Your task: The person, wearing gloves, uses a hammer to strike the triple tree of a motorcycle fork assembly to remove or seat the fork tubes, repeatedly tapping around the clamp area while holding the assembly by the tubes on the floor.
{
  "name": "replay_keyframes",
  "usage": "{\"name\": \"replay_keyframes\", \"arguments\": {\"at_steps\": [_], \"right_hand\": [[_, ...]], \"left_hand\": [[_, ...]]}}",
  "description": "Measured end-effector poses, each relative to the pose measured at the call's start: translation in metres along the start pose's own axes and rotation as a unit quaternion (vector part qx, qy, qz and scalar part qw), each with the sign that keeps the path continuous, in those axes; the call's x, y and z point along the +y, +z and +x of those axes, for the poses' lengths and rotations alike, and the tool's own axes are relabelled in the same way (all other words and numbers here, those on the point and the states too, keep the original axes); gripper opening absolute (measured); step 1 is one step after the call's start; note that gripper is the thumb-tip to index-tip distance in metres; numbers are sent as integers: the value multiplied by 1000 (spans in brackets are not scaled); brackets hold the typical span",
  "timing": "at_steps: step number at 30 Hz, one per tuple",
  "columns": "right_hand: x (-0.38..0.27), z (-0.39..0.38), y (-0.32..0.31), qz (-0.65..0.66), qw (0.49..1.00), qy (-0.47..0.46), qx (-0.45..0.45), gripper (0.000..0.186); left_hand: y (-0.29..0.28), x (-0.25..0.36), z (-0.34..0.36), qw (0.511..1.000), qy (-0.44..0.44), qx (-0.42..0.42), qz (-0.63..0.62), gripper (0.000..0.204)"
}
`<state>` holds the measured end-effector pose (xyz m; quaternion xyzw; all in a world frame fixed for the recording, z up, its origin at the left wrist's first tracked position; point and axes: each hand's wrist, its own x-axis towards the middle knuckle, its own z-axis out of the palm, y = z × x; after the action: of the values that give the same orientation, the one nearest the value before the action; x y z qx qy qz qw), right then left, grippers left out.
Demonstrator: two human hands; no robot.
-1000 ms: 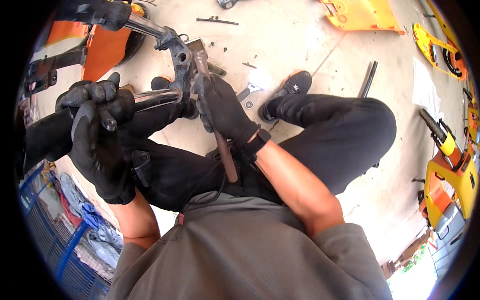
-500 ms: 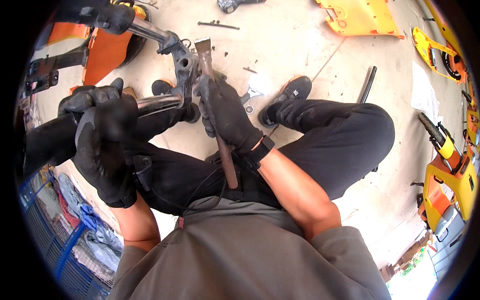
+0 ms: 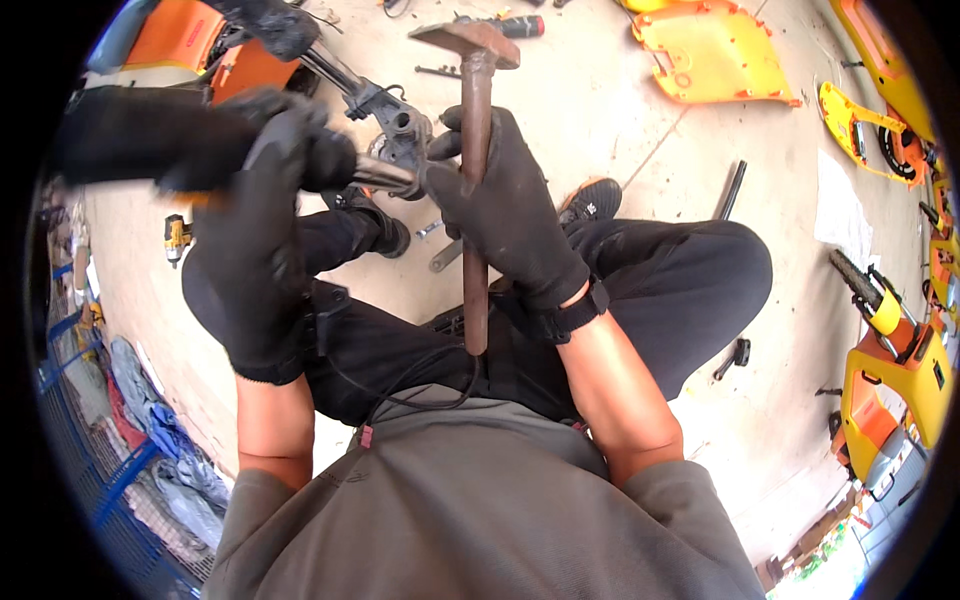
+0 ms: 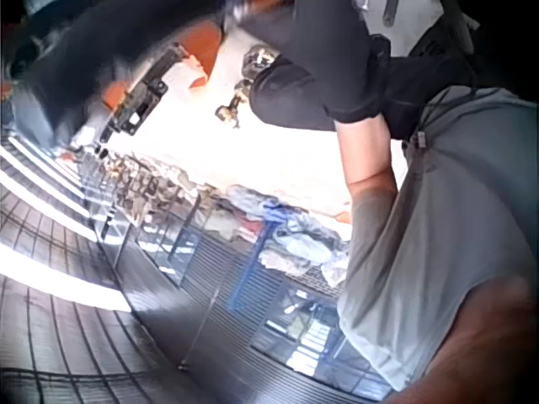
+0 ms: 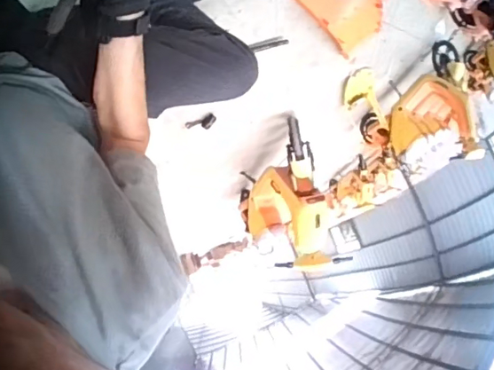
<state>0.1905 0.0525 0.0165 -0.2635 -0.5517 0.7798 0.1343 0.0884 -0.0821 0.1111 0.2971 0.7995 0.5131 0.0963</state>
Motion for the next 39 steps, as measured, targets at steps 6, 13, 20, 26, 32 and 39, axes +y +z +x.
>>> {"name": "replay_keyframes", "arguments": {"at_steps": [6, 13, 20, 26, 32, 39], "right_hand": [[2, 12, 8, -139, 976, -163, -31, 52], [-13, 34, -2, -151, 960, -228, -53, 35], [-33, 41, -31, -306, 937, -93, -141, 50], [-42, 44, -33, -280, 942, -67, -175, 43], [-39, 71, -51, -262, 954, -103, -104, 35], [-10, 120, -32, -159, 959, -233, -26, 37]], "left_hand": [[35, 1, 15, 981, 27, -60, -184, 34], [7, -5, 9, 972, 120, -102, -175, 38], [-69, -129, 63, 991, -34, -126, 8, 69], [-18, -132, 85, 945, -29, -299, -128, 66], [-10, -139, 79, 960, -32, -260, -99, 34], [18, -105, 30, 941, -34, -324, -88, 14]]}}
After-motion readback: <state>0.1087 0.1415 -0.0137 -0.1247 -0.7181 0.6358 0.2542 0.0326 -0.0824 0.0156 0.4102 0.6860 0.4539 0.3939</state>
